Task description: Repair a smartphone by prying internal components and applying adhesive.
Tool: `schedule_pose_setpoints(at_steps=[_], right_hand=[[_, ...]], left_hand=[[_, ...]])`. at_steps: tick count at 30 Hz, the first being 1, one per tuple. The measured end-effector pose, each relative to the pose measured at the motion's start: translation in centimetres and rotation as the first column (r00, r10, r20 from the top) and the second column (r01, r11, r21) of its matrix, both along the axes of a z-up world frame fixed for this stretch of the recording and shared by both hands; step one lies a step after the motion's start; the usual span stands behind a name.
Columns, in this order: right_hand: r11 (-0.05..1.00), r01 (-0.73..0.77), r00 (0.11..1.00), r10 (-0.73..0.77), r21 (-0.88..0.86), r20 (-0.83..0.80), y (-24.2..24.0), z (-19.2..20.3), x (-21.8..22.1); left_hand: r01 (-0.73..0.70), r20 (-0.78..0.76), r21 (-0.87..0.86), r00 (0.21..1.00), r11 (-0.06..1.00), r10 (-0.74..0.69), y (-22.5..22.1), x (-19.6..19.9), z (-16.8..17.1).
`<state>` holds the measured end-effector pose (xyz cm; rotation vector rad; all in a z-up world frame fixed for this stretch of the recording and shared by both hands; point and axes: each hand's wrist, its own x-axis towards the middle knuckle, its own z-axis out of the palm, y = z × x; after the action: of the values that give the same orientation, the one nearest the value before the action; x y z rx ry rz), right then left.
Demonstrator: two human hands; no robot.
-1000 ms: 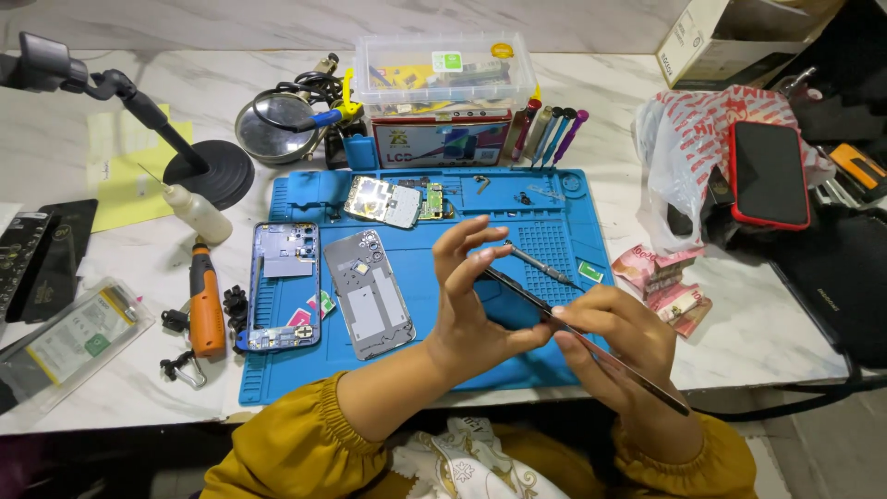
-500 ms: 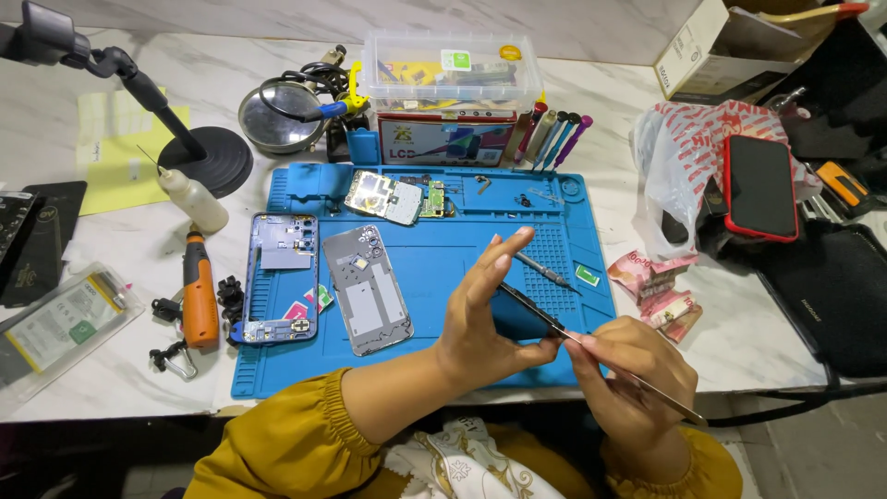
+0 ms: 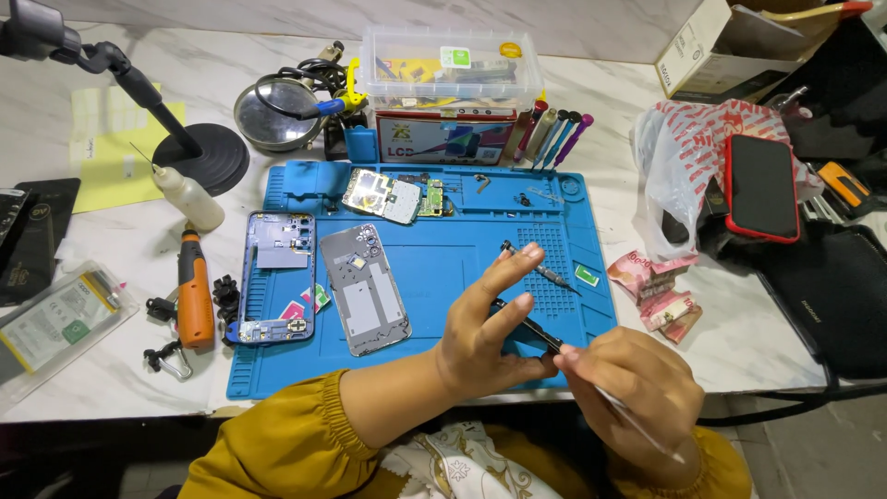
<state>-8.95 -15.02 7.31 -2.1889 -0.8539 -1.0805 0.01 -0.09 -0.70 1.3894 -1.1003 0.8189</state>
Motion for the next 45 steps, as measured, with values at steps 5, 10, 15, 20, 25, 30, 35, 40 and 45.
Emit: schedule_pose_setpoints(at_steps=[5,10,15,20,25,30,35,40,45], right_hand=[[0.996,-0.068,0.997,0.066,-0.053,-0.036,-0.8,-0.2,-0.9],[0.969,-0.134,0.990,0.139,-0.208,0.013,-1.0,0.9,-0.8],[0.928,-0.120,0.984,0.157,-0.352,0.078,-2.0,-0.1,-0.8],[0.941,-0.137,0.987,0.155,-0.308,0.033,-1.7,0.2,-1.0],[0.996,-0.035,0.998,0.039,0.076,-0.045,-0.1,-0.7,-1.1],[0.996,-0.062,0.998,0.062,0.059,-0.006,-0.8,-1.5,-0.9],[0.957,-0.203,0.977,0.212,-0.207,0.019,-2.4,-1.1,-0.7],[0.941,-0.217,0.973,0.231,-0.260,0.024,-2.6,-0.4,-0.6],[0.912,-0.319,0.947,0.318,-0.259,-0.046,-2.7,0.3,-0.4]], left_hand=[[0.012,0.006,0.014,1.000,1.000,-0.012,0.1,-0.3,0.2],[-0.016,0.020,0.006,1.000,1.000,0.016,-0.2,-0.5,0.1],[-0.051,0.007,0.021,0.999,0.998,0.051,-0.1,-0.7,0.1],[-0.034,0.008,0.017,0.999,0.999,0.033,-0.1,-0.7,0.0],[-0.023,0.023,0.056,0.999,0.998,0.022,0.0,-0.6,-0.6],[-0.051,0.031,0.035,0.998,0.998,0.050,-0.1,-0.8,-0.7],[-0.045,0.013,0.019,0.999,0.999,0.045,0.0,-1.0,-0.4],[-0.027,0.011,0.005,1.000,1.000,0.026,-0.1,-1.2,-0.2],[-0.006,0.035,-0.001,0.999,1.000,0.006,-0.1,-1.2,-0.1]])
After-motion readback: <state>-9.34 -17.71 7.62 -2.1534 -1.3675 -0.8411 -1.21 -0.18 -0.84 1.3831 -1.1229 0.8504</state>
